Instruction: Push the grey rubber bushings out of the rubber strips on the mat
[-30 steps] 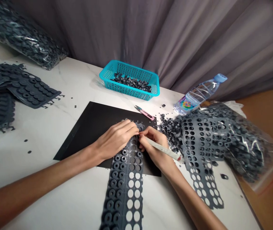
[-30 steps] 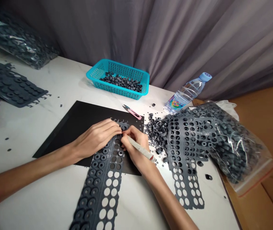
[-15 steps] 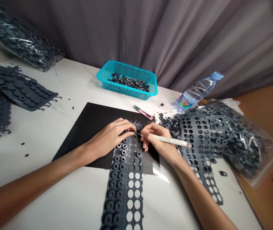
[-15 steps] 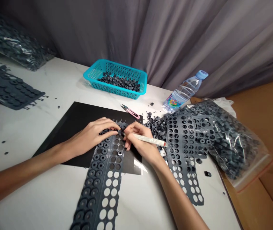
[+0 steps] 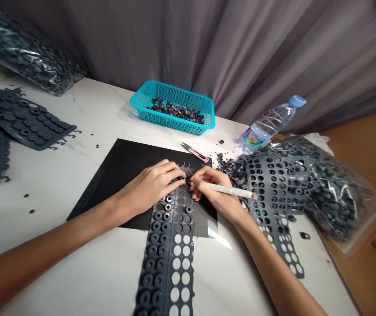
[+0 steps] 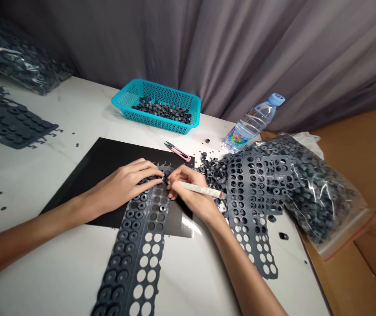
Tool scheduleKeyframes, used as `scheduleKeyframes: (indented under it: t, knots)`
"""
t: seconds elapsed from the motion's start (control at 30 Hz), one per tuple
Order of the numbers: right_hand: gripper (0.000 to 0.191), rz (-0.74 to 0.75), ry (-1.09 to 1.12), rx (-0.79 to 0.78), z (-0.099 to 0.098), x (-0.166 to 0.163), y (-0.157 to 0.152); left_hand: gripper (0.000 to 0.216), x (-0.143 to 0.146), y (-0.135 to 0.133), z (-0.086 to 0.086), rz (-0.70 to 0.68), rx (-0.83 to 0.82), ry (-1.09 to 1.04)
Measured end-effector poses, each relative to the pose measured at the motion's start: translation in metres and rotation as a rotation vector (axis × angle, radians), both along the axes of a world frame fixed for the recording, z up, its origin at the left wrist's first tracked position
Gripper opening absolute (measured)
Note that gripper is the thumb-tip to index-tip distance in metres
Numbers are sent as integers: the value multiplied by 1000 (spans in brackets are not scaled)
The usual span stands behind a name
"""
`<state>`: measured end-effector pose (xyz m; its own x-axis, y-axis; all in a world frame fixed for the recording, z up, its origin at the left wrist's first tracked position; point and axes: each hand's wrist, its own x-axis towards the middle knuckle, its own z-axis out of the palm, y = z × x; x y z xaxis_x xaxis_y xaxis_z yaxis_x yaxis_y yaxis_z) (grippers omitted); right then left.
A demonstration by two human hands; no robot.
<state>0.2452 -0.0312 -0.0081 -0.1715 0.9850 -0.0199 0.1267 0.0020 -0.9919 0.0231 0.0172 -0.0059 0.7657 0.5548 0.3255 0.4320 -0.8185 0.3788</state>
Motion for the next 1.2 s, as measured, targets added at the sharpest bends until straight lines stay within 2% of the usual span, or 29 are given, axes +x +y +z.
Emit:
scheduleKeyframes:
  t: [0.13, 0.27, 0.33, 0.43, 0.5, 0.63, 0.8, 0.97, 1.2]
  knots:
    - [6, -2, -12, -6, 1, -1, 0, 27, 0, -3, 1, 3, 90, 64]
    - [6, 11, -35, 20, 2, -2, 0, 26, 5, -7, -3, -12, 67, 5]
    - [7, 9, -59, 36, 0, -3, -1, 23, 6, -5, -2, 76, -51, -193]
    - [7, -16, -73, 6, -2, -3, -2, 21, 2, 5, 5, 299, -401, -583]
    - [6, -32, -54, -23, -3, -3, -2, 24, -5, 13, 12, 341, -605, -735]
    - [8, -62, 11, -35, 0, -2, -1, 28, -15, 17, 20, 290, -897, -717]
    - [15, -127, 7, -15, 2, 0, 1, 29, -14, 2, 18, 194, -1245, -649]
    - [16, -112, -34, -8, 1, 0, 1, 29, -12, -3, 16, 166, -1388, -638]
    - [16, -105, -40, -12, 2, -1, -1, 31, -12, -2, 16, 131, -1414, -616]
